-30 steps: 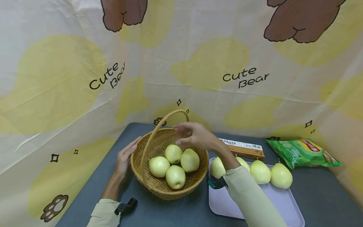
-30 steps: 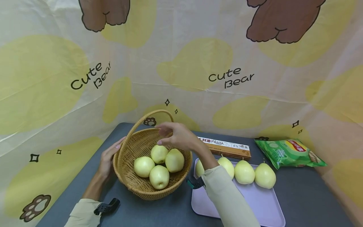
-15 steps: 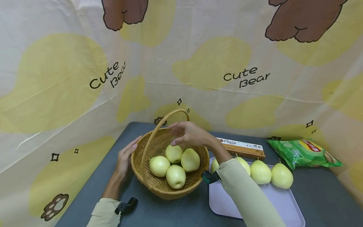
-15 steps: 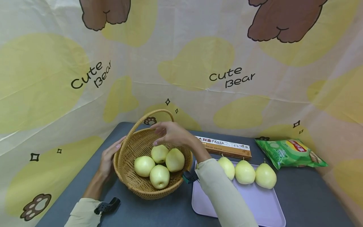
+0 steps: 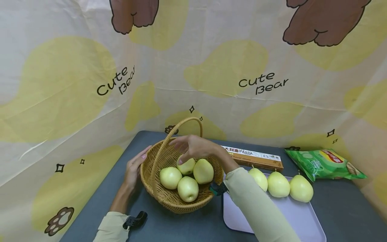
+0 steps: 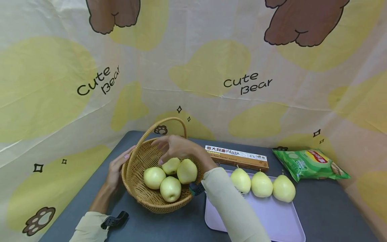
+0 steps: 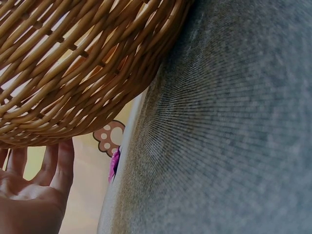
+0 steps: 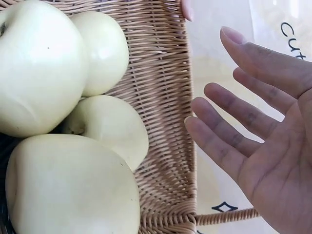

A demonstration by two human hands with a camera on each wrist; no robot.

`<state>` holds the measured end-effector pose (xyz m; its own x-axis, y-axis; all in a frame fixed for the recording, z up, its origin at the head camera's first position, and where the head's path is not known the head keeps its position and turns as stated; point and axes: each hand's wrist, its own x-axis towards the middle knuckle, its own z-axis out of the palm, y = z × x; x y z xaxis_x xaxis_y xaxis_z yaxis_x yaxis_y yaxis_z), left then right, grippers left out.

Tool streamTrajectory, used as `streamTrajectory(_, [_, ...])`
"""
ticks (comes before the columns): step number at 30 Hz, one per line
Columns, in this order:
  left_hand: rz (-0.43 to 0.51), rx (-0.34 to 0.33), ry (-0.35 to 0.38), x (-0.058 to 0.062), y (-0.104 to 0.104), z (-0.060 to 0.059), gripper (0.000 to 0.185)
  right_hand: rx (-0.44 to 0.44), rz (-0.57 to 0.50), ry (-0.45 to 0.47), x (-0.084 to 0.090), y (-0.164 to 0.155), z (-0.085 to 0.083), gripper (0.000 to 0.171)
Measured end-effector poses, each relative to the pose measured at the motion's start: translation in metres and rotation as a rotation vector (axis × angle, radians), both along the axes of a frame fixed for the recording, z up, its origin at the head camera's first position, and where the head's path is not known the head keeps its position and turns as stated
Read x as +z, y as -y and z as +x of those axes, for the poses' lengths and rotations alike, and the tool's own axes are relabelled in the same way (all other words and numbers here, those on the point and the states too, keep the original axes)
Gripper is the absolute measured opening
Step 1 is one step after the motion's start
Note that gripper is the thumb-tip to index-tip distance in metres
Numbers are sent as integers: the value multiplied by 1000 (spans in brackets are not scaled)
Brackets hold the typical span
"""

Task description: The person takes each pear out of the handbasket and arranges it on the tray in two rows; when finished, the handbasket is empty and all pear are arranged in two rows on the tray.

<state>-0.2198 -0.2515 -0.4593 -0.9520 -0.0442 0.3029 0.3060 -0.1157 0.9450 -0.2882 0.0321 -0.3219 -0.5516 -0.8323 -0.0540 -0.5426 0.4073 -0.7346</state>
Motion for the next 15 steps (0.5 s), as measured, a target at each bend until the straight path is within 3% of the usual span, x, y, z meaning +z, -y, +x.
streamTrajectory(15, [-5, -5, 9, -1, 0, 0, 49, 71, 82, 82, -7, 13, 0, 81])
